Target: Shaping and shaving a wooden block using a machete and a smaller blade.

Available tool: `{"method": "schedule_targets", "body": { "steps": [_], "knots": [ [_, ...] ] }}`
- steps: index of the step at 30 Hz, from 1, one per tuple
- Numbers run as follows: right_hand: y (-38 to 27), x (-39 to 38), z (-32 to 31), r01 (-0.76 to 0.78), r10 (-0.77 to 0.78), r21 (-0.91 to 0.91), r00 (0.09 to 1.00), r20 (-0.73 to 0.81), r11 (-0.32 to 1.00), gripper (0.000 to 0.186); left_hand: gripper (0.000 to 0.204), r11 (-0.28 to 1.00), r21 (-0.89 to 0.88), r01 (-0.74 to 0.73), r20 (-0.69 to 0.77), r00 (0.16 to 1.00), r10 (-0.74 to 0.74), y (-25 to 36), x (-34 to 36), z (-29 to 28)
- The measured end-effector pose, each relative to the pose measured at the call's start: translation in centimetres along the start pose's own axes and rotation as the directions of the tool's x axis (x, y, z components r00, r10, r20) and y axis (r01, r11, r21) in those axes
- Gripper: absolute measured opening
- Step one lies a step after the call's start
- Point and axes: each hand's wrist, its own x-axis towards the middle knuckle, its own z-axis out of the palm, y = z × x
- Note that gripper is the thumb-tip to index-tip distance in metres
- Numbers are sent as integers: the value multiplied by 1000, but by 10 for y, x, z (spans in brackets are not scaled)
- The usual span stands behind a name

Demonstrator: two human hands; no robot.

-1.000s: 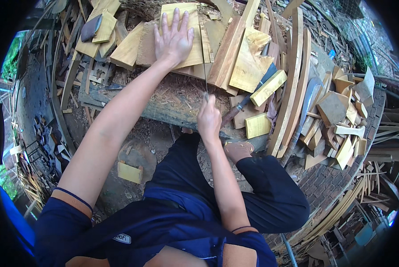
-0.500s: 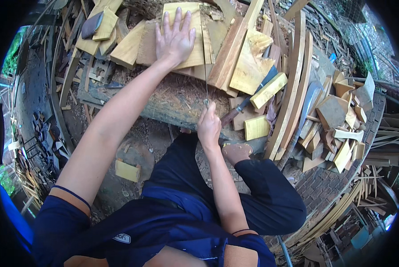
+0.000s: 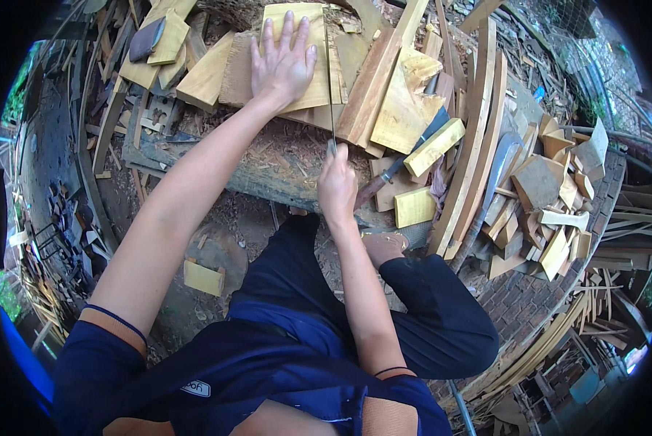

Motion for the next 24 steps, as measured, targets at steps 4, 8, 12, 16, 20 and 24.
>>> {"method": "schedule_targets", "body": {
  "steps": [4,8,12,16,20,24],
  "knots": [
    [-17,40,-2,53,-55,-41,997,-52,998,18,58,999,-53,-3,-18,1000,2,9,2,3],
    [9,-9,2,45,-45,-50,999,2,998,14,58,999,-41,1,-17,1000,-1,2,-1,5],
    [12,-21,1,-1,2,-25,999,51,1000,13,59,999,-43,14,-21,1000,-15,-3,-2,3],
    [-15,45,2,31,-31,-21,1000,-1,999,17,61,978,-210,-15,-28,1000,9,10,4,-9],
    [-4,20,1,13,-13,-45,1000,9,999,15,62,985,-174,-21,-38,999,15,7,-2,-4],
    [13,-28,4,-31,34,-75,999,36,997,13,60,983,-181,0,-52,999,-9,-3,-3,2]
  ]
}}
